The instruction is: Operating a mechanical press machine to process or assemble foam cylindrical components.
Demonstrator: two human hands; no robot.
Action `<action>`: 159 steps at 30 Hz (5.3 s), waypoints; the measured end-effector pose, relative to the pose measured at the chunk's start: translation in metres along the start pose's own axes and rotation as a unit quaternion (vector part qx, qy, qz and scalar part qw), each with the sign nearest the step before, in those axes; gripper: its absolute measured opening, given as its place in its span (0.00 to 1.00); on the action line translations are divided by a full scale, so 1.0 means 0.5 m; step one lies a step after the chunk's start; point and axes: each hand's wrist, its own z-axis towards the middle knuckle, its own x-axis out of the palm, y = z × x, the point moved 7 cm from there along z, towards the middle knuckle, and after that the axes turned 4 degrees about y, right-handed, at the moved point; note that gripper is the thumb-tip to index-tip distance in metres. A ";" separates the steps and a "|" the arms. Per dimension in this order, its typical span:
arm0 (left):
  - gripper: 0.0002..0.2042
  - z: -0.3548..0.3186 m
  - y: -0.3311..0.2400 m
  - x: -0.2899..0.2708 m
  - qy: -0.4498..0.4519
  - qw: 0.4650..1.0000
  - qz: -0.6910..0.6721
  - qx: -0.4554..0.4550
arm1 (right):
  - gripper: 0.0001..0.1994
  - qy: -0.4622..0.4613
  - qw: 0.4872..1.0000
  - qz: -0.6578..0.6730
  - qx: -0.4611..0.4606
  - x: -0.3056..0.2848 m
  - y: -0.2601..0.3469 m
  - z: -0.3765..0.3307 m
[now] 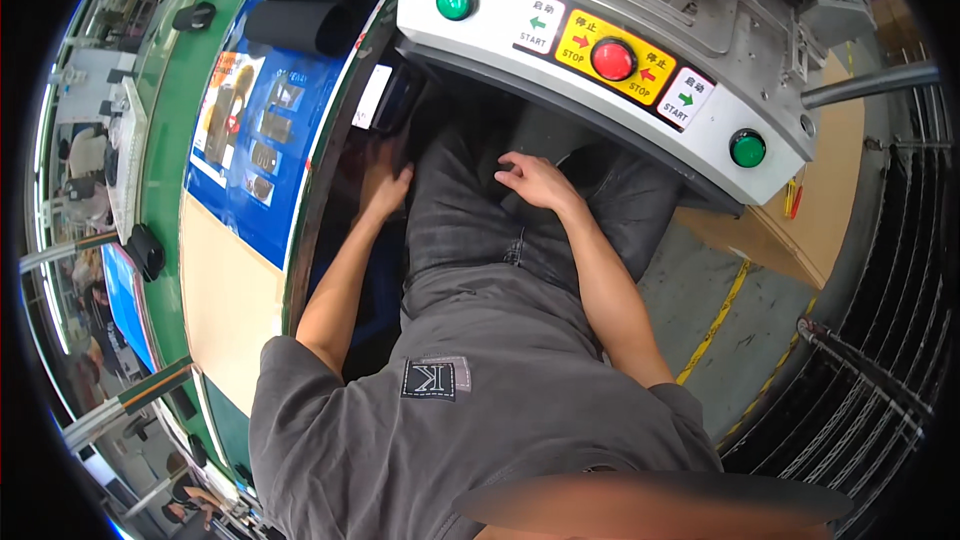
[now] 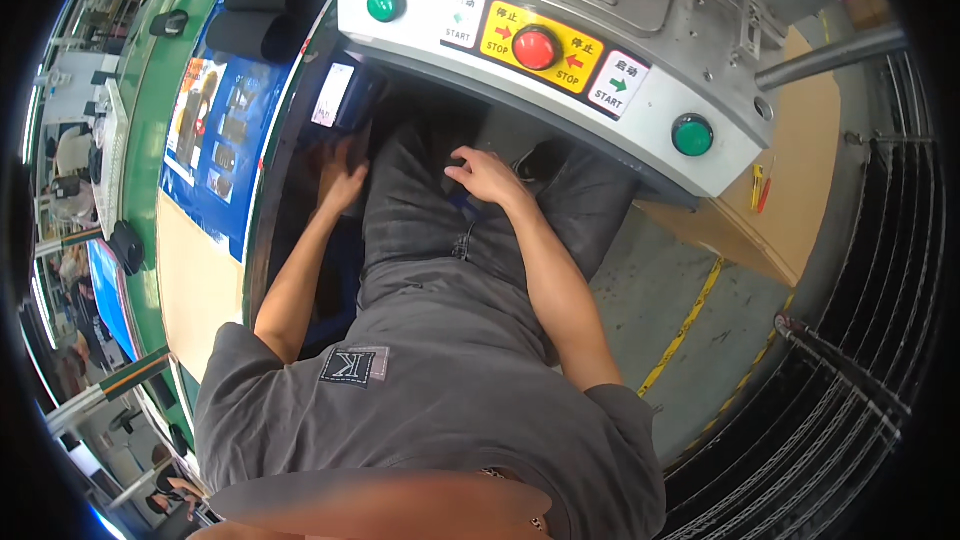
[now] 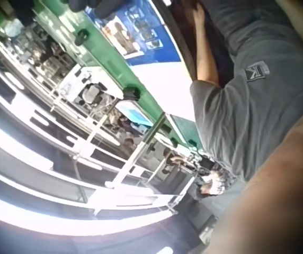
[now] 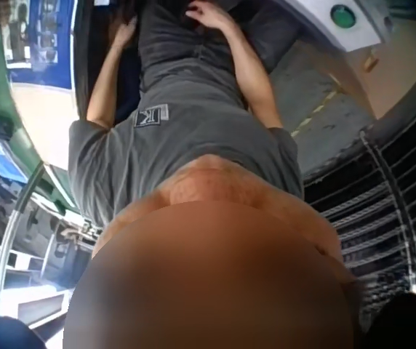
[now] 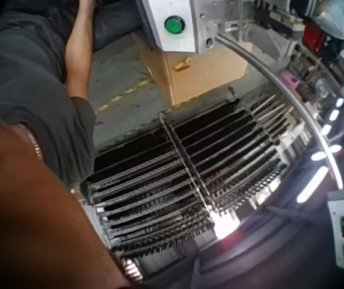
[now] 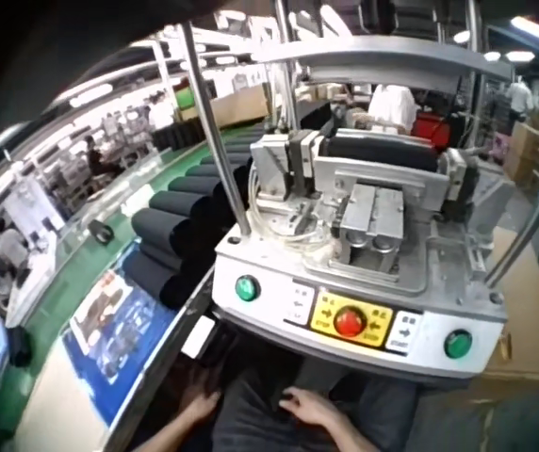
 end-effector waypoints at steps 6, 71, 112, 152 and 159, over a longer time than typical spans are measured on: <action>0.29 -0.112 -0.246 -0.082 0.049 0.969 -0.007 0.244 | 0.24 0.015 1.000 0.002 0.017 -0.012 0.025 -0.001; 0.29 -0.170 -0.664 -0.698 -0.118 0.699 -0.050 0.704 | 0.53 0.027 0.751 0.501 -0.429 -0.084 0.523 -0.215; 0.34 -0.016 -0.532 -0.207 0.246 0.688 0.169 0.662 | 0.39 -0.478 0.714 -0.496 -0.122 -0.722 0.682 -0.370; 0.30 0.039 -0.500 -0.206 0.285 0.726 0.134 0.612 | 0.34 -0.314 0.840 -0.441 0.022 -0.954 0.612 -0.105; 0.31 0.042 -0.495 -0.199 0.277 0.731 0.133 0.609 | 0.33 -0.309 0.820 -0.482 0.005 -0.946 0.621 -0.099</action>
